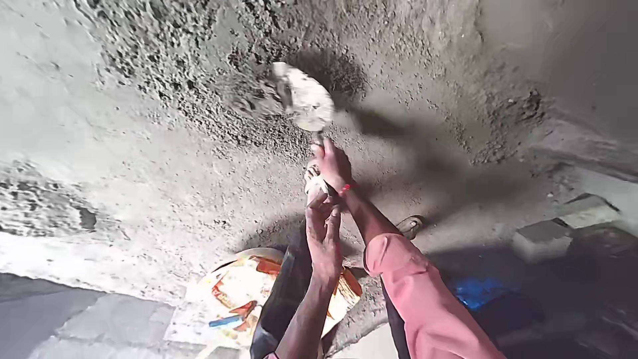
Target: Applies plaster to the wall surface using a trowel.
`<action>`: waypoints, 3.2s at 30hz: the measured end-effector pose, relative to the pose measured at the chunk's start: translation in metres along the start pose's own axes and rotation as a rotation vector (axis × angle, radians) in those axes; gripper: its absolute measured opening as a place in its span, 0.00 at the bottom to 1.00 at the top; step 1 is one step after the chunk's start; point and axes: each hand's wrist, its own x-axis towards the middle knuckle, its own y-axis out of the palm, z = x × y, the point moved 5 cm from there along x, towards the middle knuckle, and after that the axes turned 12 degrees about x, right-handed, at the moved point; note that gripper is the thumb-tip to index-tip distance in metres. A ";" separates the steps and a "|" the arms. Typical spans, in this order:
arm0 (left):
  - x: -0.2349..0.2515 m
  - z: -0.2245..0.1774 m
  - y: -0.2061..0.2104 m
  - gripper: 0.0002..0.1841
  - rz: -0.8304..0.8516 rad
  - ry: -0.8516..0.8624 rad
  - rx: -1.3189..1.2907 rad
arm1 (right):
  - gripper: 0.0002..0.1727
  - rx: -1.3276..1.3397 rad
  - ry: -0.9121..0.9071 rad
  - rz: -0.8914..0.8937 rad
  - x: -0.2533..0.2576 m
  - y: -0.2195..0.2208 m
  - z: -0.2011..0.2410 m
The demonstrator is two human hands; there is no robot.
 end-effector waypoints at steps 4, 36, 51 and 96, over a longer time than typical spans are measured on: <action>0.011 -0.011 0.003 0.24 -0.027 -0.022 -0.082 | 0.32 0.523 0.423 -0.319 -0.027 -0.075 -0.158; -0.039 0.027 0.106 0.27 0.285 0.011 0.326 | 0.28 -0.158 0.775 -0.498 -0.122 -0.308 -0.397; -0.040 0.046 0.135 0.29 0.313 -0.025 0.458 | 0.30 0.230 0.562 -0.705 -0.149 -0.296 -0.420; -0.096 0.123 0.196 0.27 0.527 0.010 0.931 | 0.33 1.144 0.839 -0.862 -0.320 -0.337 -0.689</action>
